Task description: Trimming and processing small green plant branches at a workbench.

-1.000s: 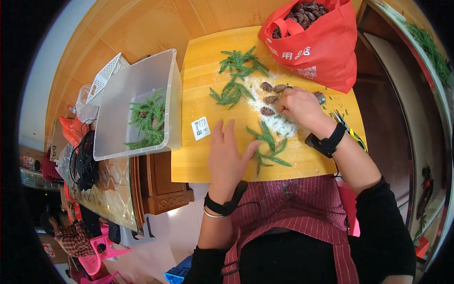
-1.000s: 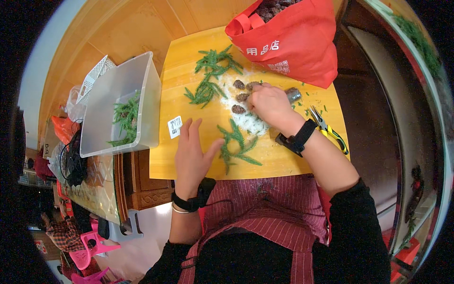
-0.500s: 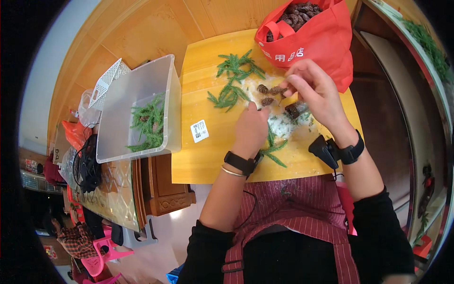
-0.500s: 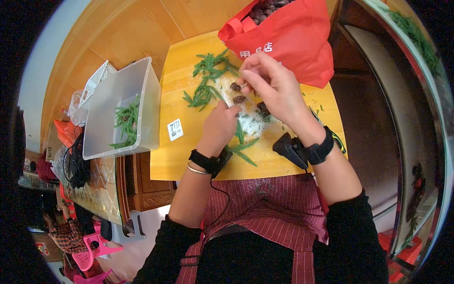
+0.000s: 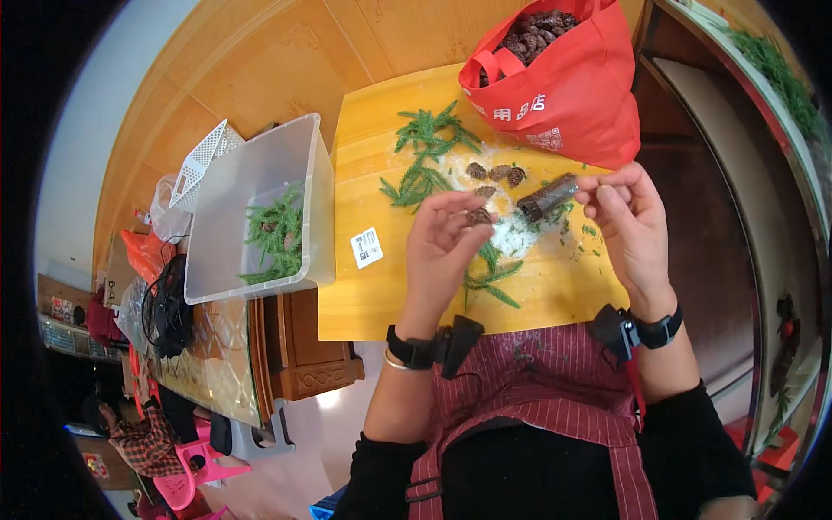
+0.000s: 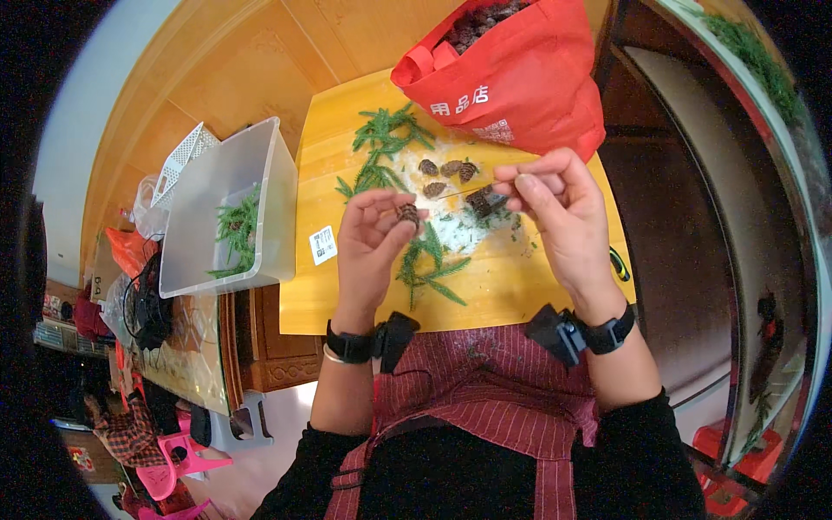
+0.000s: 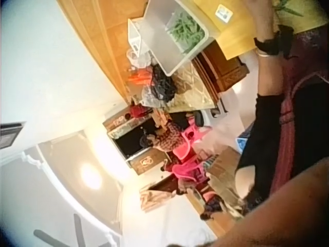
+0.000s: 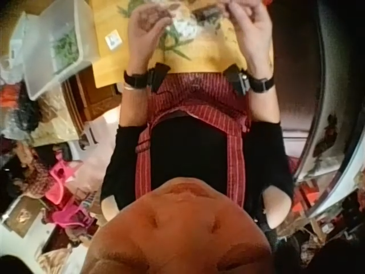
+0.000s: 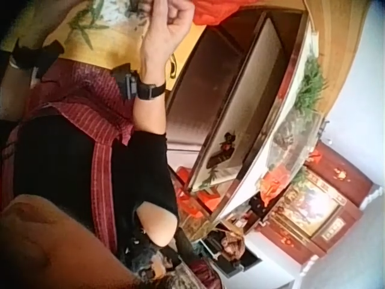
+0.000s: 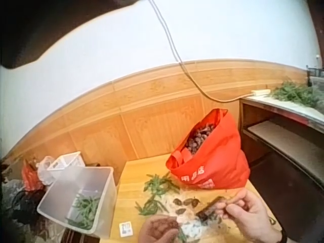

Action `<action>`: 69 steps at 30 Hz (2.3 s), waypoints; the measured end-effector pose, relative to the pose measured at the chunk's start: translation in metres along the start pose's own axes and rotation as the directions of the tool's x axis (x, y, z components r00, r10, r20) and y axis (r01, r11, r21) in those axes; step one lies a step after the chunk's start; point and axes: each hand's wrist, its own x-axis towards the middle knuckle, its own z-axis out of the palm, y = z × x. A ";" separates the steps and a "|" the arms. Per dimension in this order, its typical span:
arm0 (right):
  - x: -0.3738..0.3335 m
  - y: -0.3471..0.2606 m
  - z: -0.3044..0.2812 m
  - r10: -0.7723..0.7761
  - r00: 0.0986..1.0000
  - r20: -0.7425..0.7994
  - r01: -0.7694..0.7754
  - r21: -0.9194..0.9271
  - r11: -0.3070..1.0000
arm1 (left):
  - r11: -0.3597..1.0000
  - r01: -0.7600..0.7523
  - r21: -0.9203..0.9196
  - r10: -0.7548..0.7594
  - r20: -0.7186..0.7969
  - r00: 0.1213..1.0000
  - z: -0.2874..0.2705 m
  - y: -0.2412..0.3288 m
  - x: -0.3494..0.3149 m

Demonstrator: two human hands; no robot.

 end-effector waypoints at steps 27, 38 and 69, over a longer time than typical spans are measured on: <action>-0.041 0.037 0.025 0.043 0.987 0.154 -0.075 0.206 0.976 | 0.969 0.052 -0.241 -0.014 0.157 0.988 0.029 0.015 -0.035; -0.040 0.035 0.029 -0.045 0.984 0.174 0.022 0.133 0.991 | 0.910 0.132 -0.393 -0.046 0.219 0.975 0.018 0.005 -0.037; -0.029 0.017 0.027 0.129 0.935 0.330 -0.179 0.125 0.976 | 0.907 0.137 -0.398 -0.024 0.277 0.961 0.020 0.009 -0.038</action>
